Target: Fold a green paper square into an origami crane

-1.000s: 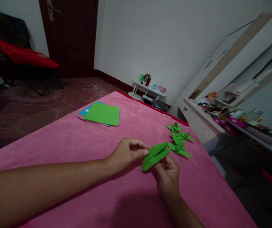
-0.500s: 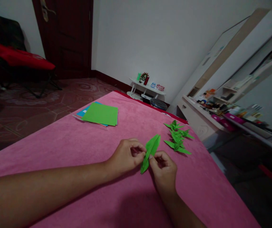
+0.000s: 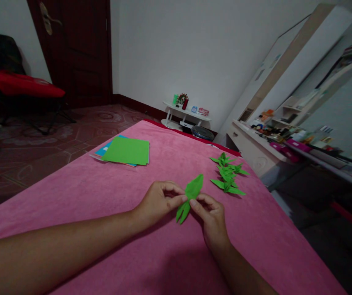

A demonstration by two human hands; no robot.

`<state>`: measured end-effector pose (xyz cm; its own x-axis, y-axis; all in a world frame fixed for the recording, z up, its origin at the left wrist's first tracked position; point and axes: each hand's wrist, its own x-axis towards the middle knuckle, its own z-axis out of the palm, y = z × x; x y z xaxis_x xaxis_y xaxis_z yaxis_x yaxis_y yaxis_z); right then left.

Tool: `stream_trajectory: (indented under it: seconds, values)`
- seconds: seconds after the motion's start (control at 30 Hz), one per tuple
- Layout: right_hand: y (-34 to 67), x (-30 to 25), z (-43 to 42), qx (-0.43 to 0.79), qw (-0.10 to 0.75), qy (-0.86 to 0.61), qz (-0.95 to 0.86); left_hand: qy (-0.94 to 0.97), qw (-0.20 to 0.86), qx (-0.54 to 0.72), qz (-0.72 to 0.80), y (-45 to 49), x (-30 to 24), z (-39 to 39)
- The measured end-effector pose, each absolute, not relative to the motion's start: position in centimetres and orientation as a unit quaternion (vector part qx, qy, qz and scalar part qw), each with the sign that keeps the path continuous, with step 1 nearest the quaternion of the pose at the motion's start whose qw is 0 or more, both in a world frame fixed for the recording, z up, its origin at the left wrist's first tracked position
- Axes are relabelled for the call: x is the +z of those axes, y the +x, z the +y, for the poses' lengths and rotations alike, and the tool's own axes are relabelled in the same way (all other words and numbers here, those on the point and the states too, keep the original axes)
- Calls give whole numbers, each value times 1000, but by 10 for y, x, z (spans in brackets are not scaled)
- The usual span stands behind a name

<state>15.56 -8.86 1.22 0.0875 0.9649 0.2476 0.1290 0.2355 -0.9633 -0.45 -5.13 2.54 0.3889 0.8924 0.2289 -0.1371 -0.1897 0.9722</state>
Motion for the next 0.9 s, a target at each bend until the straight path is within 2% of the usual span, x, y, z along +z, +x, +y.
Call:
stream_trajectory:
  seconds: [0.1,0.27,0.57,0.9]
  values:
    - [157,11,-86,412,554,-474,-546,572,603,462,310,-4,22,-49]
    - [155,12,-87,403,558,-485,-540,526,620,487,321,-2,19,-47]
    - [152,11,-86,372,568,-507,-532,584,643,408,281,-2,17,-51]
    - [155,14,-85,479,546,-443,-526,470,752,376,267,-2,20,-53]
